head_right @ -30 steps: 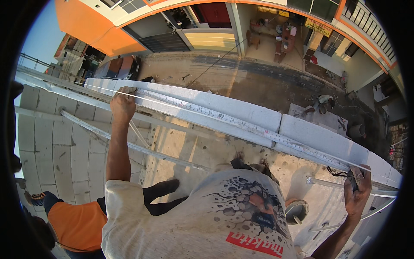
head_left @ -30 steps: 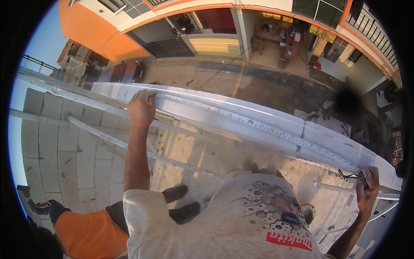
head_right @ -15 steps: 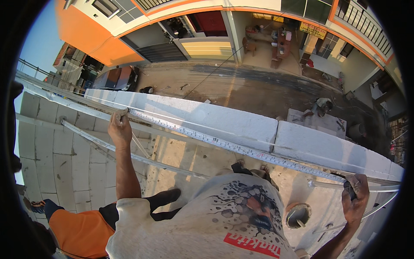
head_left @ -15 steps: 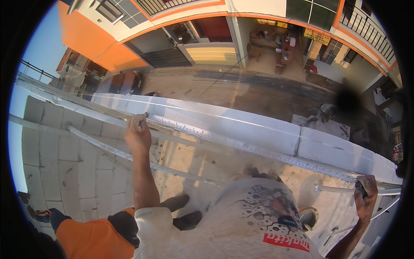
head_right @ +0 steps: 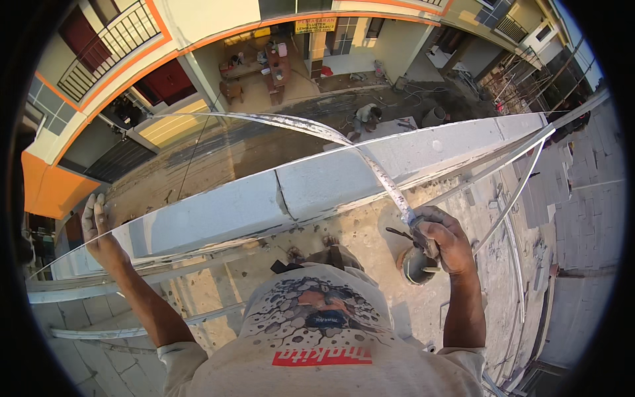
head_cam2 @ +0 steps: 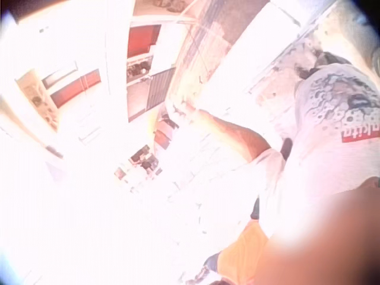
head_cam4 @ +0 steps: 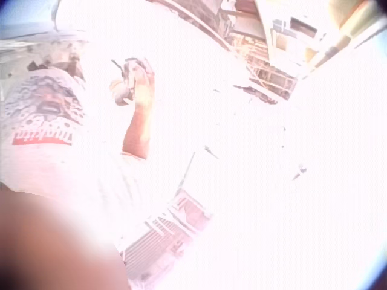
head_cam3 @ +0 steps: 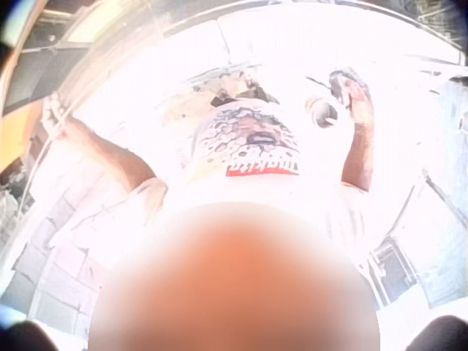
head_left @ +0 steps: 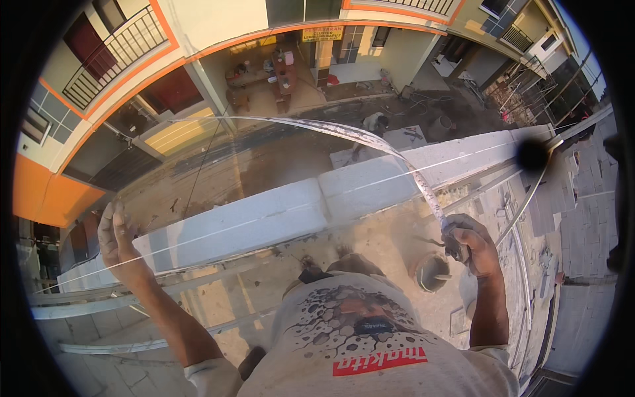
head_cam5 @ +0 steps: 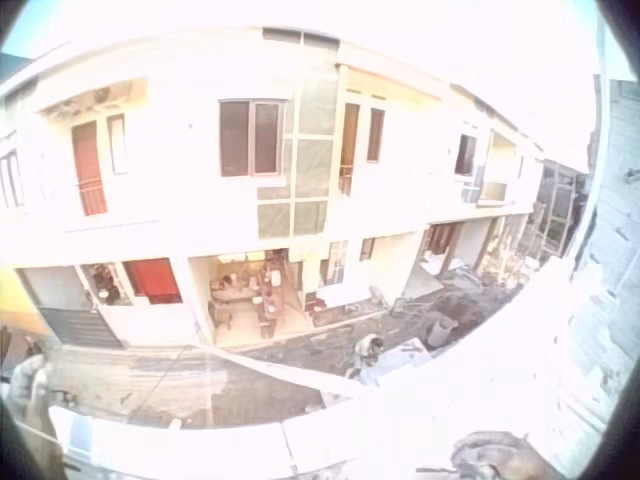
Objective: The person measures a wall section with a tape measure, then picks up an aerated concrete block, scores it with a utility knife, and breaks it to size. The person places the cut block onto the wall and adjusts its position.
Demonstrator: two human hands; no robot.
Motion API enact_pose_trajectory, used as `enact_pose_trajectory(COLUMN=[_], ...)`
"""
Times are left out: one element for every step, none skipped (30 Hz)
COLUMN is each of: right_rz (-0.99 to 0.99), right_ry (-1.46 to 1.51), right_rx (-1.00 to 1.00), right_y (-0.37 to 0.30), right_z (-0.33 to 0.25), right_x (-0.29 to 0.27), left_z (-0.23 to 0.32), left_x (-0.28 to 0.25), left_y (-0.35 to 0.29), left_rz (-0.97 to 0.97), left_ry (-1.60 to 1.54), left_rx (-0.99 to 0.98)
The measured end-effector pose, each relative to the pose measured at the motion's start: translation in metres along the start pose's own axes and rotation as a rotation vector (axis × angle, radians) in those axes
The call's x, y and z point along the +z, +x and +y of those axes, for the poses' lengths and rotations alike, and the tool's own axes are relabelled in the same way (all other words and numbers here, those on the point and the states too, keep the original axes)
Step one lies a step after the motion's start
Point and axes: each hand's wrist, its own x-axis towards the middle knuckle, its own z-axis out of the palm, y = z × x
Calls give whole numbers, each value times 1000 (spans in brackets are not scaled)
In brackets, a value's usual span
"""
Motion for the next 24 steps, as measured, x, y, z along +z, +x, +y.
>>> enact_pose_trajectory(right_rz=[36, -44, 3, 28, 13, 16, 30, 45, 8, -8, -80, -130, -168, -153, -160, -174, -161, -150, -135, -131, -123, -136, -170, -227], right_ry=[85, 97, 161, 227, 201, 168, 238, 308, 376, 339, 302, 345, 343, 269, 253, 247, 176, 115, 53, -45, -140, -216, -263, -292], right_rx=[58, 51, 56, 58, 40, 45, 65, 86, 73, 169, 232, 303, 284, 290, 302, 321, 255, 194, 126, 90, 49, 1, -28, -61], right_y=[-11, -14, -18, -18, -23, -28, -32, -34, -35, -34, -30, -30, -29, -28, -27, -25, -24, -23, -22, -21, -19, -18, -12, -2], right_z=[5, 7, 11, 14, 15, 13, 14, 17, 18, 19, 20, 23, 27, 31, 35, 39, 43, 45, 47, 47, 47, 47, 46, 45], right_x=[8, 16, 32, 51, 68, 81, 96, 111, 121, 125, 130, 133, 137, 141, 147, 153, 159, 163, 165, 165, 163, 160, 156, 151], left_z=[10, 18, 24, 32, 37, 44, 53, 58, 65, 70, 75, 77, 77, 76, 74, 72, 69, 67, 65, 63, 63, 65, 67, 68], left_x=[14, 31, 49, 60, 67, 79, 89, 96, 100, 102, 103, 103, 102, 99, 94, 92, 91, 90, 92, 96, 98, 98, 98, 98], left_y=[-12, -23, -35, -49, -60, -73, -88, -100, -112, -125, -137, -146, -153, -159, -163, -169, -174, -180, -185, -190, -194, -197, -201, -203], left_rz=[-56, -102, -223, -327, -408, -526, -629, -734, -828, -926, -1013, -1097, -1173, -1242, -1309, -1324, -1335, -1343, -1335, -1330, -1336, -1320, -1316, -1309], left_ry=[-41, -67, -114, -138, -120, -217, -285, -281, -295, -252, -218, -203, -139, -89, -32, -100, -177, -263, -278, -297, -302, -326, -332, -378], left_rx=[-51, -95, -140, -176, -218, -207, -218, -232, -241, -263, -277, -288, -294, -307, -325, -407, -487, -562, -589, -611, -643, -659, -691, -702])
